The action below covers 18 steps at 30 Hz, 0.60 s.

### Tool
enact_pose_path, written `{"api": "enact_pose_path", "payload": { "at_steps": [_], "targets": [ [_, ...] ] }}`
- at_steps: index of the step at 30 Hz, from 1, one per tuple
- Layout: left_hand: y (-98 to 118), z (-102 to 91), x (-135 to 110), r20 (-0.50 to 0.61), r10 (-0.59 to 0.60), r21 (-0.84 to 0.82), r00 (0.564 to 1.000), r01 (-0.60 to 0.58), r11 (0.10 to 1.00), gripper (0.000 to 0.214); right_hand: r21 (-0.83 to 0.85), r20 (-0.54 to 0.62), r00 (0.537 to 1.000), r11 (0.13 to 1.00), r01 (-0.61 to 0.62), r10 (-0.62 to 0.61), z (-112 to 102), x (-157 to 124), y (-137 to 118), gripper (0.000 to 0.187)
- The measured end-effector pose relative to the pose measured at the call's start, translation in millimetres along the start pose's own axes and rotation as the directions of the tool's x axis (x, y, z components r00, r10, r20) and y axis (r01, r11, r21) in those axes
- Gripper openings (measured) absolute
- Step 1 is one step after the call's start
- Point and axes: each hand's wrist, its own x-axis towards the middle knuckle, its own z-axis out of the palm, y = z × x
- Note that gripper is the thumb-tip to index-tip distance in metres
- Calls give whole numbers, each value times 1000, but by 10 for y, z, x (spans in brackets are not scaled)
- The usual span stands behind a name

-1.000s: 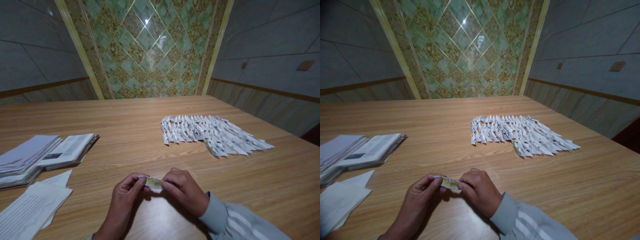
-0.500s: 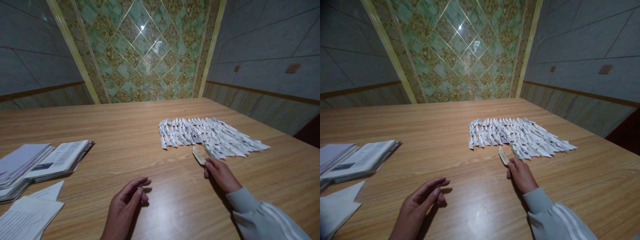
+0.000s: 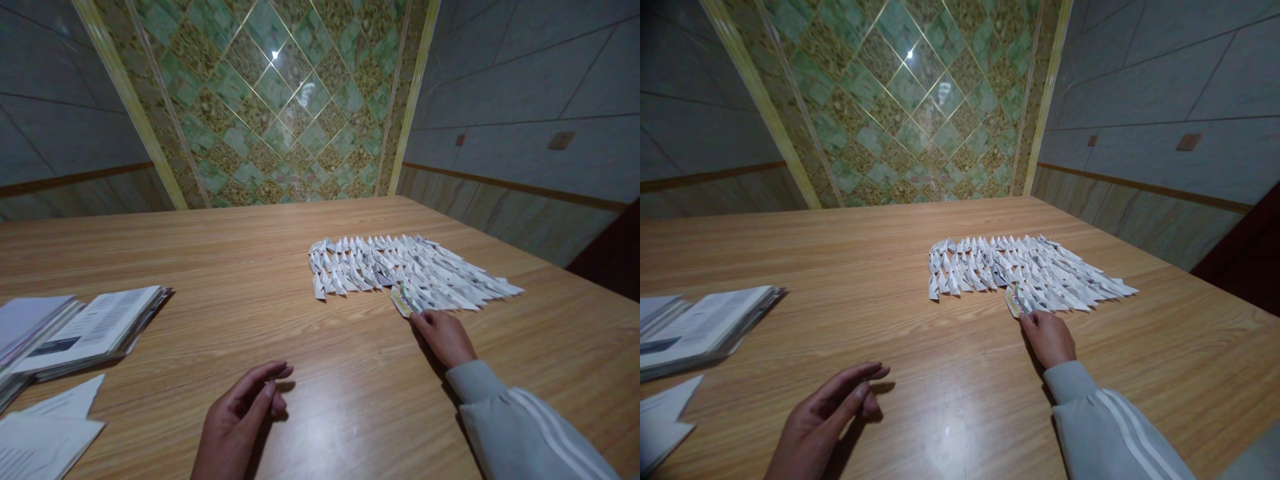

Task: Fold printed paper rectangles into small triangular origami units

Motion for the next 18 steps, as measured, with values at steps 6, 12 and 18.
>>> {"api": "enact_pose_path", "payload": {
  "at_steps": [6, 12, 18],
  "targets": [
    [-5, 13, -1, -1, -7, -20, 1000, 7, 1000, 33, -43, -18, 1000, 999, 3, -4, -2, 23, -13, 47],
    [31, 68, -32, -66, 27, -31, 997, -29, 999, 29, -76, -76, 997, 997, -6, 0, -36, -15, -45, 36],
    [16, 32, 11, 4, -13, 1, 1000, 13, 1000, 36, -169, -80, 997, 985, -25, 11, -79, -75, -204, 27]
  ]
}}
